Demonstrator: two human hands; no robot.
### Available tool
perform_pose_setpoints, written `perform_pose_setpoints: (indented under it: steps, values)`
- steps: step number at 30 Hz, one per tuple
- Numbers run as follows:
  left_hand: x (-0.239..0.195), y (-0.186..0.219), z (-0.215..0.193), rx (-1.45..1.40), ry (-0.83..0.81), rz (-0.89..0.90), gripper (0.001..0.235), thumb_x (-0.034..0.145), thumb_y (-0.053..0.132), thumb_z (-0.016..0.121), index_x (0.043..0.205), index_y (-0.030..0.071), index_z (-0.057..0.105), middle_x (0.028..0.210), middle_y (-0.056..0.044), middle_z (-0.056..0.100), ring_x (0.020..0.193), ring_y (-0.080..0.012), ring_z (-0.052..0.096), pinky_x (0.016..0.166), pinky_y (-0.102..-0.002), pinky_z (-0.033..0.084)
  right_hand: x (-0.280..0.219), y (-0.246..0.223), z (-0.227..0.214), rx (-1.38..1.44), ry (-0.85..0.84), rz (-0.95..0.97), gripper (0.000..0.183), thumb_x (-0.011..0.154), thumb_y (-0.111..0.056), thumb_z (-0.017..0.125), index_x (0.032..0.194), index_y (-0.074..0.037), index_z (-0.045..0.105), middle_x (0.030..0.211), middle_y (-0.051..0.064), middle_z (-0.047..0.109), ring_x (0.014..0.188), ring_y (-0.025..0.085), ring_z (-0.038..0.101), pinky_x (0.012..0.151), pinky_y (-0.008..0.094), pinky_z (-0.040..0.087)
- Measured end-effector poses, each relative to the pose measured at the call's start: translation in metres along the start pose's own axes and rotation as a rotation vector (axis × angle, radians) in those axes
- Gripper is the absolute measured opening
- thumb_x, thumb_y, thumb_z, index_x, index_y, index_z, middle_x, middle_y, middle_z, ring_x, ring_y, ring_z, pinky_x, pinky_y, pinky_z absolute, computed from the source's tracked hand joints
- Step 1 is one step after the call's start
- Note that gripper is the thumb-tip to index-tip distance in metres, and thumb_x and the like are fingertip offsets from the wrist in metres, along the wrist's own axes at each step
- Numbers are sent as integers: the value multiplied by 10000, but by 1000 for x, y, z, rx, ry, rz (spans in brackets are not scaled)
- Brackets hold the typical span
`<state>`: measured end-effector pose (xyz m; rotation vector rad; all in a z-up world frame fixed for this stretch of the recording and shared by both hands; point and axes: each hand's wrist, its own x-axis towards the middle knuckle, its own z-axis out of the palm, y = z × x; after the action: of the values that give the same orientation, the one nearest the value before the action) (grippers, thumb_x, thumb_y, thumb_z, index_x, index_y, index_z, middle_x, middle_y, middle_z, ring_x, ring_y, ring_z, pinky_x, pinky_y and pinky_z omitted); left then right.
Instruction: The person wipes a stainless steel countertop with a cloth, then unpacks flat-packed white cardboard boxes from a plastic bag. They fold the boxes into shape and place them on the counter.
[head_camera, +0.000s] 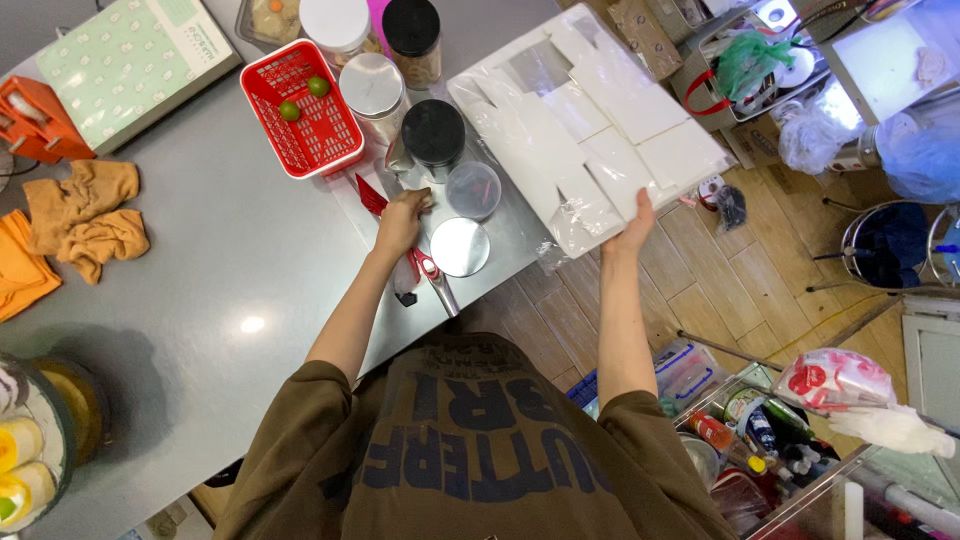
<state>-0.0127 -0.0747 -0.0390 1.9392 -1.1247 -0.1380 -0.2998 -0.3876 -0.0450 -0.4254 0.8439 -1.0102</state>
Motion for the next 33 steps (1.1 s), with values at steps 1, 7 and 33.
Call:
perform_pose_setpoints:
  steps: [1,7,33]
  values:
    - [-2,0,-1,-70,-37,-123,307,914,34,506,1145,22,708,1051,-180,729,869,-339,766,797,-407,595,-1,-5,1,19,-75,-11,580,991,-272,533,1462,32,382,1406,253,567,1270,381,622,1082,498,543]
    - [-3,7,-2,179,-164,-213,172,964,109,551,1020,23,688,929,-203,735,805,-385,724,730,-461,564,-34,-66,7,84,-271,-73,616,1026,-298,471,1501,85,383,1490,267,539,1364,411,581,1183,514,485]
    - [-101,129,-110,-1512,427,-534,938,938,413,693,1626,109,133,1513,-99,448,1372,-223,532,1112,-463,531,-294,-21,134,-195,-1055,357,775,883,-335,658,1528,21,418,1412,192,577,1300,327,581,1062,461,529]
